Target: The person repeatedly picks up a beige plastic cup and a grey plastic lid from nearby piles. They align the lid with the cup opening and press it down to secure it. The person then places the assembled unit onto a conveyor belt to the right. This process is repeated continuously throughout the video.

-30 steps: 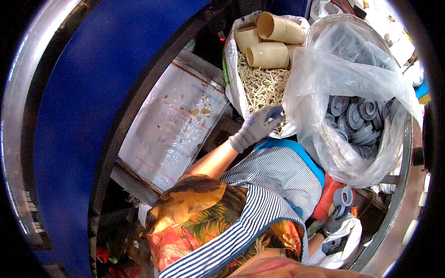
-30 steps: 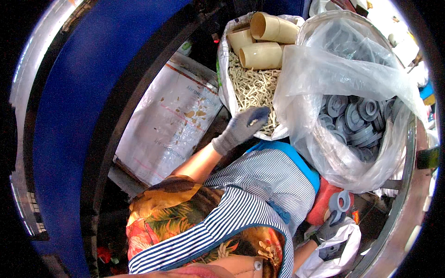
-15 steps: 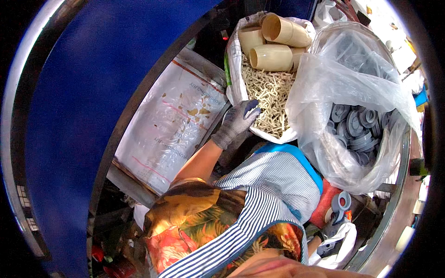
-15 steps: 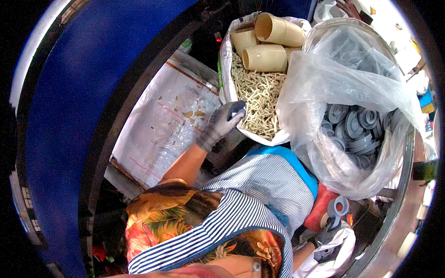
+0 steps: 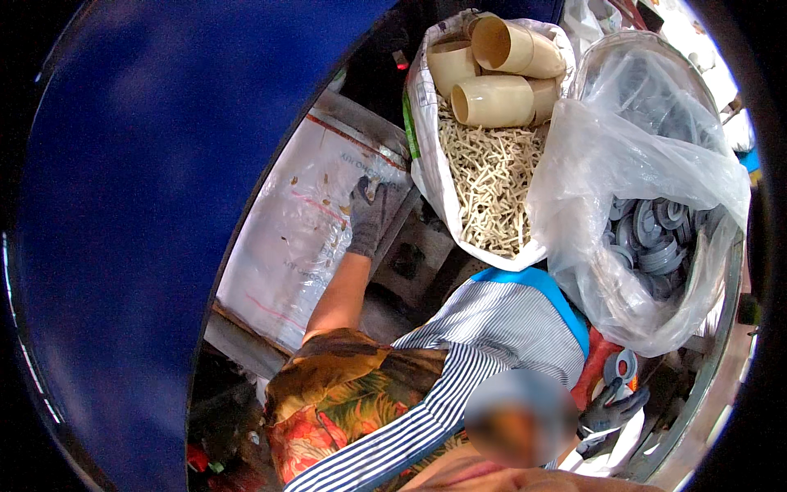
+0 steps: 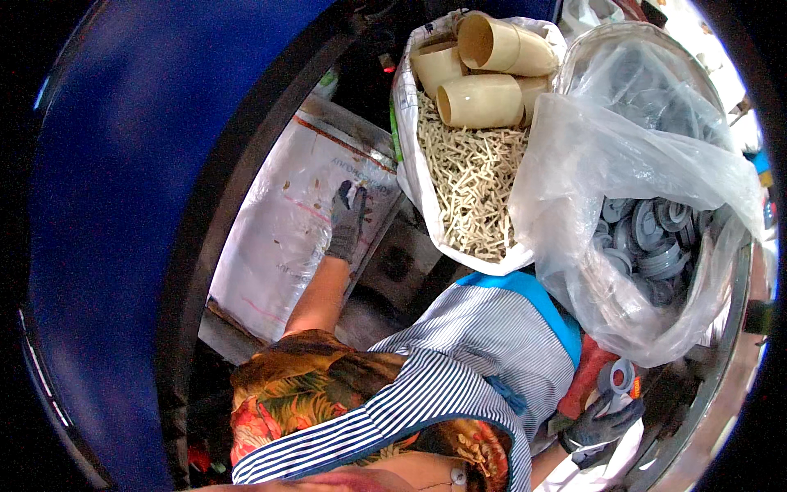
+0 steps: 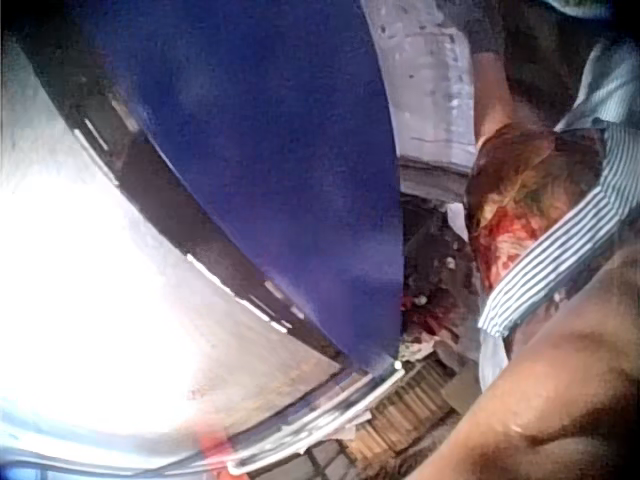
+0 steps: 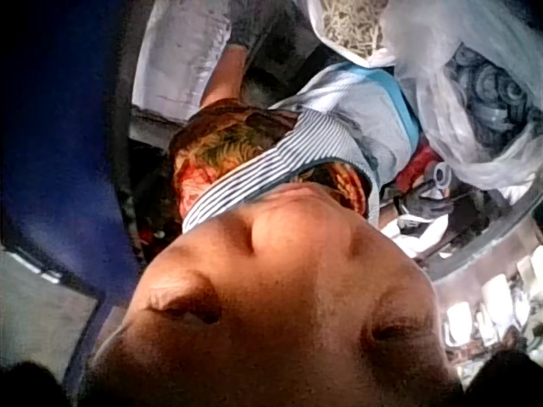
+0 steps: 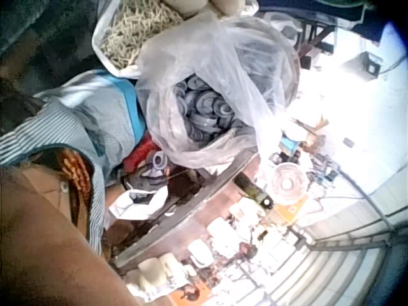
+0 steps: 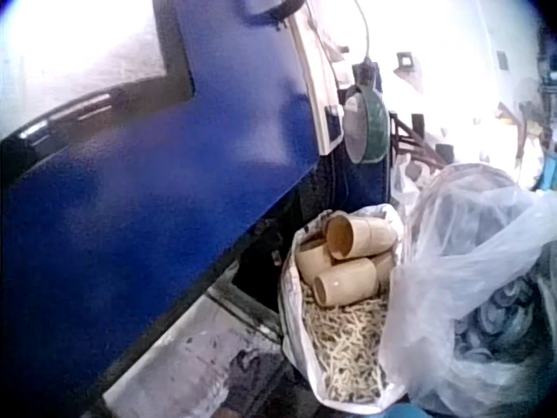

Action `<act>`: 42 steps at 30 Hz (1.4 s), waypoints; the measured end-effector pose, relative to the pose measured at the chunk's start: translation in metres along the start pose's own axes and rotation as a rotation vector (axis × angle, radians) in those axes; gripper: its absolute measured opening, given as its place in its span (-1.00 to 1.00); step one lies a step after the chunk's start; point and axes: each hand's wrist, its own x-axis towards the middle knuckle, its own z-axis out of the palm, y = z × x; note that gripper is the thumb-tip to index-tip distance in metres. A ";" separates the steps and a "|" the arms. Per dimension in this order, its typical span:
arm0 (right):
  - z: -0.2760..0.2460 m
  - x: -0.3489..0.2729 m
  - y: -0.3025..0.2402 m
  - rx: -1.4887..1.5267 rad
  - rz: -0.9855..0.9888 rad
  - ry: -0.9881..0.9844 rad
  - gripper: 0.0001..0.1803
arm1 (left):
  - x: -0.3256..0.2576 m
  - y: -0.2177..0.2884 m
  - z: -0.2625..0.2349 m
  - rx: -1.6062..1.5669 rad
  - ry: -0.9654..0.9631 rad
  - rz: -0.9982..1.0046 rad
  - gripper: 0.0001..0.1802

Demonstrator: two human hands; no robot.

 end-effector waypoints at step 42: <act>-0.021 0.070 -0.157 1.454 -0.088 -0.656 0.28 | -0.179 0.202 0.094 -0.083 -1.017 1.467 -0.37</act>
